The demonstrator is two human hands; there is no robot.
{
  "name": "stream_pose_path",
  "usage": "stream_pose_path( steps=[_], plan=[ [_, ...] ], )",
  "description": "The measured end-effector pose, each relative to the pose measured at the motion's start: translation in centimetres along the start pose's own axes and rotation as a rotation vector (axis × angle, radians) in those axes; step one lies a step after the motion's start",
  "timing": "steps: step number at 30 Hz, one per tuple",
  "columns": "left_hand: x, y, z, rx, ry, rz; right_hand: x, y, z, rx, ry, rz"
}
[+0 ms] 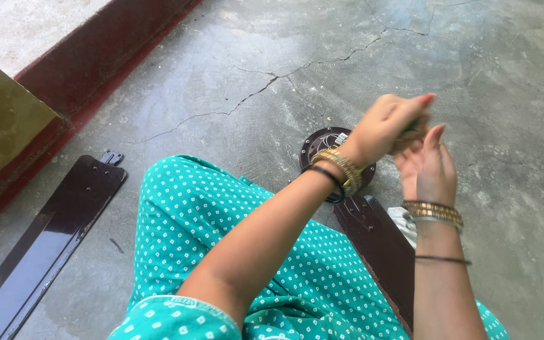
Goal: The person sits on the floor and uses a screwdriver to tighten screws on the base of an electric fan motor. They repeatedly adjust the screwdriver and turn the screws to secure the motor housing.
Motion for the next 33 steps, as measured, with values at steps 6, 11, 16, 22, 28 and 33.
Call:
stream_pose_path(
  steps=[6,11,16,22,28,33],
  plan=[
    [-1.8,-2.8,1.9,-0.077,-0.083,-0.075,5.6,-5.2,-1.0,-0.174,-0.246,0.124],
    [-0.7,-1.8,1.9,0.128,-0.219,0.005,7.7,-6.1,-5.1,-0.031,0.544,-0.139],
    [2.2,-0.5,1.2,0.351,-0.48,0.085,9.1,-8.6,-2.1,-0.43,-0.247,0.224],
    [3.7,2.0,0.9,0.515,-0.589,-0.029,11.4,-7.8,-0.9,-0.502,-0.252,0.419],
    [4.1,2.2,0.9,0.523,-0.568,0.041,11.6,-6.5,0.9,-0.877,-0.298,0.507],
    [3.7,2.0,1.1,0.54,-0.555,0.073,11.2,-7.3,-0.3,-0.543,-0.131,0.398]
  ],
)
Point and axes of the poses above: each hand's wrist, its own y-axis away from the middle knuckle, its own z-axis out of the palm, x = y × z, the point moved 7 cm from there along -y, towards the middle knuckle, and after that the axes turned 9 degrees about z, right-handed, at the moved point
